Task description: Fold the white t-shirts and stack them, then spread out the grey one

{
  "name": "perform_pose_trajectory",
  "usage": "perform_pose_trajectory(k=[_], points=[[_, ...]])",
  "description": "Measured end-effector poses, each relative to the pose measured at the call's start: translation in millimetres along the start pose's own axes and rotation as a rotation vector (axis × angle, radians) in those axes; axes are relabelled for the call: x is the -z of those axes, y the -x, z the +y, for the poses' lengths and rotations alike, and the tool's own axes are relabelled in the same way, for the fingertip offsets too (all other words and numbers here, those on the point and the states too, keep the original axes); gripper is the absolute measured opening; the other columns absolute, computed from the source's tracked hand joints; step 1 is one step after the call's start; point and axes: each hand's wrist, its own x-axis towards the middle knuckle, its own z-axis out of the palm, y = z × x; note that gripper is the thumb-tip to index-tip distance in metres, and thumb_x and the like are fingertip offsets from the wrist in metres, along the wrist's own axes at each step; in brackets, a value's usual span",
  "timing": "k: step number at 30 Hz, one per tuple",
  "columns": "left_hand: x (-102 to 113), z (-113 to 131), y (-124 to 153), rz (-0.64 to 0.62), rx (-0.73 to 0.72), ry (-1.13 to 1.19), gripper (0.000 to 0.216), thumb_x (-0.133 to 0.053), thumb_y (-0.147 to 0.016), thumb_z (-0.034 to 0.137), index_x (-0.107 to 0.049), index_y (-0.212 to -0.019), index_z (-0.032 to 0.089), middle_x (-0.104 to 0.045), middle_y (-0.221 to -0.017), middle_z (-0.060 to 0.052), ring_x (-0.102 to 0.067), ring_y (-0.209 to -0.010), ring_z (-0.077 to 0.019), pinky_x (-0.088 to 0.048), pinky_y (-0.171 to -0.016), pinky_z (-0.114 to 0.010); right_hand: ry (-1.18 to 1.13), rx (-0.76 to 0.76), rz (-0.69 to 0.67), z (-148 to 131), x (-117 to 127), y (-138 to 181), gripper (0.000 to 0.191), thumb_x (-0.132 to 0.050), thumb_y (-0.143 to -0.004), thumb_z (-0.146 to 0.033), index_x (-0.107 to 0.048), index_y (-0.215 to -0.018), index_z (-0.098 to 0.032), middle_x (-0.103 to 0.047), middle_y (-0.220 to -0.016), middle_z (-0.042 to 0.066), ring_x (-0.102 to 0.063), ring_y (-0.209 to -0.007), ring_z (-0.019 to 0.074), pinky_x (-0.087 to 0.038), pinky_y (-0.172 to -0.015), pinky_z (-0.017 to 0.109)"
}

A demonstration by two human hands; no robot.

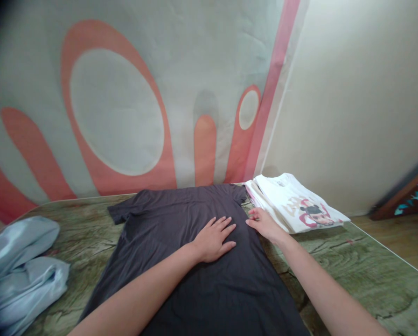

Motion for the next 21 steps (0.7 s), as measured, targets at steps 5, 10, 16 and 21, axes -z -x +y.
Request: perform_pose_trajectory(k=[5,10,16,21], points=[[0,0,0,0.006,-0.008,0.015,0.058,-0.019,-0.089,0.056,-0.030,-0.137,0.025,-0.025,-0.145,-0.004,-0.021,-0.132,-0.0242,-0.015,-0.106,-0.044,-0.060,-0.073,-0.137,5,9,-1,0.040,-0.062,-0.070,-0.025,-0.045,-0.106,-0.017,-0.057,-0.075,0.000,-0.056,-0.062,0.0115,-0.044,-0.055,0.024],[1,0,1,-0.002,-0.006,0.011,0.057,-0.018,-0.090,0.056,-0.029,-0.137,0.025,-0.024,-0.145,-0.004,-0.020,-0.132,-0.0246,-0.014,-0.106,-0.045,0.010,-0.083,-0.197,9,16,-3,0.045,-0.069,-0.064,-0.031,-0.047,-0.100,-0.016,-0.051,-0.060,-0.006,-0.049,-0.049,0.0092,-0.038,-0.043,0.021],[3,1,1,-0.018,0.000,0.016,0.059,-0.020,-0.089,0.056,-0.030,-0.137,0.023,-0.024,-0.145,-0.006,-0.020,-0.132,-0.0255,-0.014,-0.106,-0.046,0.042,-0.089,-0.362,-3,23,8,0.049,-0.070,-0.060,-0.035,-0.049,-0.100,-0.016,-0.054,-0.057,-0.005,-0.051,-0.050,0.0105,-0.036,-0.044,0.021],[12,7,1,0.052,-0.076,0.016,0.053,-0.025,-0.091,0.049,-0.029,-0.137,0.022,-0.023,-0.145,-0.006,-0.016,-0.134,-0.0221,-0.011,-0.107,-0.043,0.119,-0.063,-0.387,-8,20,13,0.036,-0.062,-0.060,-0.022,-0.047,-0.092,-0.017,-0.051,-0.050,-0.008,-0.045,-0.044,0.0084,-0.030,-0.043,0.020]])
